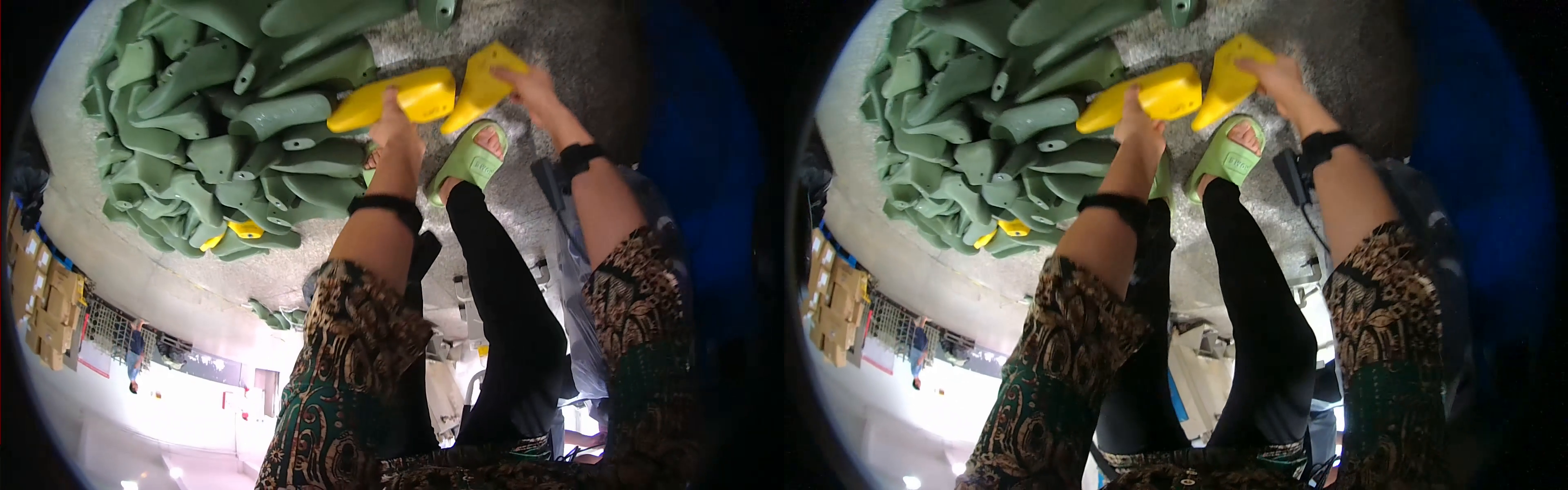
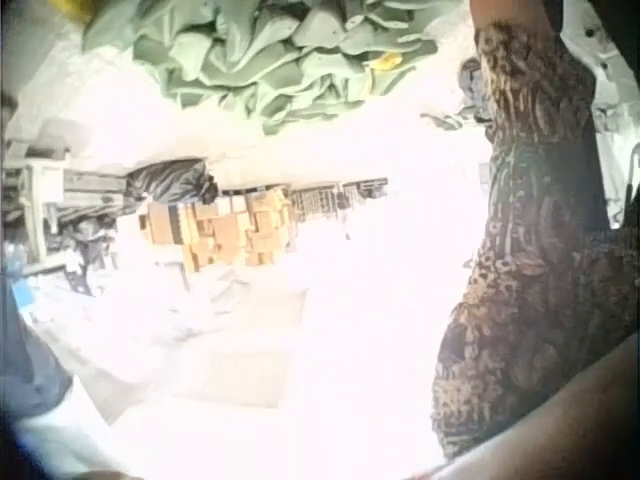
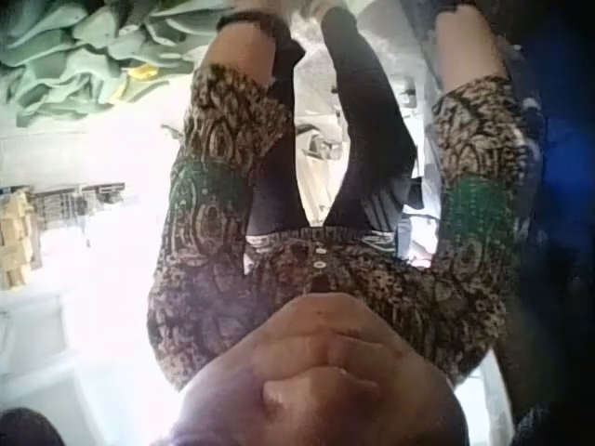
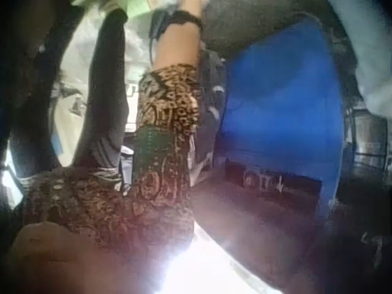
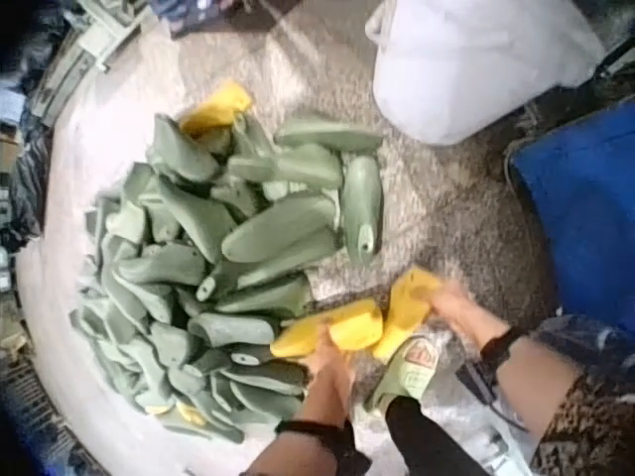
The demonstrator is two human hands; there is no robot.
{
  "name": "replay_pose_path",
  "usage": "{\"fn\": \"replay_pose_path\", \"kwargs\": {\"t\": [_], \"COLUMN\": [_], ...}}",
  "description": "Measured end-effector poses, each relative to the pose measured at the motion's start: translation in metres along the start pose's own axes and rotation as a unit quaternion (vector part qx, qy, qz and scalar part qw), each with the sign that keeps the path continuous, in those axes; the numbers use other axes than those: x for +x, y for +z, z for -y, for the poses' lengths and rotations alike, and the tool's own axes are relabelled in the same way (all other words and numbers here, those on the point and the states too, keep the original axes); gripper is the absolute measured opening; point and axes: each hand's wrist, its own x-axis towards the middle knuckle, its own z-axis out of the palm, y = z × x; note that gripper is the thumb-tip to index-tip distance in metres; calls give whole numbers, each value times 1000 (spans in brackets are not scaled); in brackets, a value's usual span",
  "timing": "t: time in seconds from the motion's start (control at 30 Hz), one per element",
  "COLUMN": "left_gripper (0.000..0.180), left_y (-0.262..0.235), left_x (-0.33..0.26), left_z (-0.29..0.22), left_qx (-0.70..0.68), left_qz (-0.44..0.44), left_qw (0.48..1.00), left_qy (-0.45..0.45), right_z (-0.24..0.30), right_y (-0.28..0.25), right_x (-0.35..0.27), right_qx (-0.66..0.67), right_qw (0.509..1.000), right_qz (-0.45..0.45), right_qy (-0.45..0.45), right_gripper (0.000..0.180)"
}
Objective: Picking up shoe lasts from a pile on the floor and organizing them onto a workbench or conveyor area.
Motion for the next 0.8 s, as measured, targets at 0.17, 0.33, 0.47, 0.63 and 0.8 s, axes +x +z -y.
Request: {"fn": "replay_pose_path", "kwargs": {"t": [0.17, 0.33, 0.47, 0.63, 0.8], "left_gripper": [52, 36, 35, 48, 49], "left_y": [-56, -183, -248, -258, -216], "left_x": [-81, -167, -258, -403, -499], "left_z": [-37, -109, -155, -197, -216], "left_qx": [-9, 83, 107, 218, 338], "left_qz": [92, 277, 334, 414, 541], "left_qw": [995, 957, 933, 881, 753], "left_qy": [24, 7, -88, 65, 162], "right_z": [-7, 62, 111, 213, 230], "right_y": [-3, 24, -14, -73, -137], "right_x": [-73, -215, -330, -474, -598], "right_qx": [-263, -174, -79, -29, 152], "right_qw": [960, 978, 996, 990, 935], "right_qz": [-91, -112, 0, 70, -32], "right_qy": [-31, -26, -49, -117, -320], "right_gripper": [46, 45, 58, 55, 42]}}
